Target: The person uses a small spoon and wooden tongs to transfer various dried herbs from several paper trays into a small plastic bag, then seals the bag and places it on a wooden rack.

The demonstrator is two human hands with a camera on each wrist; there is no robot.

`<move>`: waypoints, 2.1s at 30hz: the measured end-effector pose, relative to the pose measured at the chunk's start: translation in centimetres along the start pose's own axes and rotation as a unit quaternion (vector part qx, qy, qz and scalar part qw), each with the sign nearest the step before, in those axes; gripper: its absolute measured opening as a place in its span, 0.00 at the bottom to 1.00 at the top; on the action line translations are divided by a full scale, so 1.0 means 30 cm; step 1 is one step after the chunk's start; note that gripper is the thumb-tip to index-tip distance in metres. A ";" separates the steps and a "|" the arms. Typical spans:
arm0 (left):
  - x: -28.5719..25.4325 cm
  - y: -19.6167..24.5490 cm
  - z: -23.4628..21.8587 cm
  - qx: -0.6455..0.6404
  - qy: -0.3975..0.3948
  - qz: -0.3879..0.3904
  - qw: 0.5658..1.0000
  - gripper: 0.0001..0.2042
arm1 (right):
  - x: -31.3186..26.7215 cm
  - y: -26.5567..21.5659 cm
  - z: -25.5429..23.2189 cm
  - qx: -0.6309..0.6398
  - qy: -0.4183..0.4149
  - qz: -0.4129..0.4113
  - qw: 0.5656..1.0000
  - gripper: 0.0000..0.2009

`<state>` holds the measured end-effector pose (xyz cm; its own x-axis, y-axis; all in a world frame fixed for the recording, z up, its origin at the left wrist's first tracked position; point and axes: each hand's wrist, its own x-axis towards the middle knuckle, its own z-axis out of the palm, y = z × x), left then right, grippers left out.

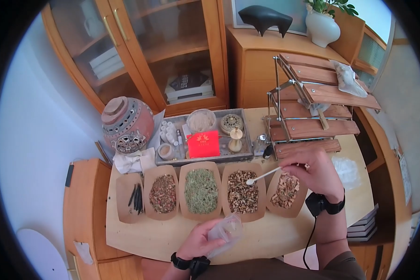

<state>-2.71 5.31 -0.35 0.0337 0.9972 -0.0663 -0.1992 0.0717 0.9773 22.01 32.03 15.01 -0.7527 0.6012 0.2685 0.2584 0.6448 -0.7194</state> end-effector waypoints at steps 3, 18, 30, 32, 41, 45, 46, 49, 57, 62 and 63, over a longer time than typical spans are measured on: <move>-0.001 -0.001 -0.008 0.014 -0.013 -0.004 1.000 0.30 | 0.000 0.076 0.035 -0.023 0.057 0.024 0.998 0.07; -0.004 0.019 -0.005 -0.019 -0.001 -0.032 0.999 0.33 | 0.010 0.177 0.139 -0.239 0.032 -0.057 0.969 0.05; -0.002 0.031 -0.005 -0.040 -0.022 -0.029 0.999 0.32 | 0.012 0.138 0.130 -0.197 -0.053 -0.012 0.979 0.03; 0.008 0.042 0.000 -0.038 -0.031 -0.040 0.998 0.31 | 0.011 0.128 0.118 -0.192 -0.038 -0.008 0.981 0.01; 0.168 0.130 0.054 0.056 -0.207 -0.032 0.976 0.28 | -0.087 0.046 0.076 -0.201 0.014 0.027 0.979 0.03; 0.197 0.102 0.068 0.022 -0.250 -0.022 0.968 0.28 | -0.174 0.016 0.100 -0.122 0.034 0.045 0.991 0.04; 0.197 0.091 0.060 0.019 -0.255 -0.022 0.966 0.28 | -0.194 0.009 0.120 -0.125 0.035 0.051 0.990 0.04; 0.184 0.059 0.030 0.021 -0.279 -0.027 0.960 0.26 | -0.243 -0.009 0.194 -0.065 0.090 0.061 0.992 0.09; 0.167 0.051 0.023 0.007 -0.266 -0.044 0.963 0.26 | -0.341 -0.026 0.310 -0.062 0.112 0.077 0.989 0.09; 0.164 0.043 0.023 0.009 -0.261 -0.043 0.964 0.25 | -0.370 0.022 0.303 -0.107 0.096 0.011 0.990 0.10; 0.165 0.042 0.023 0.003 -0.259 -0.041 0.965 0.25 | -0.372 0.036 0.302 -0.108 0.097 0.011 0.989 0.10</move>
<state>-2.10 10.32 0.68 0.5347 0.8443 -0.0358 -0.1693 0.1485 0.9743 25.19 21.73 5.43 -0.6209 0.6820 0.3865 0.4122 0.7034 -0.5790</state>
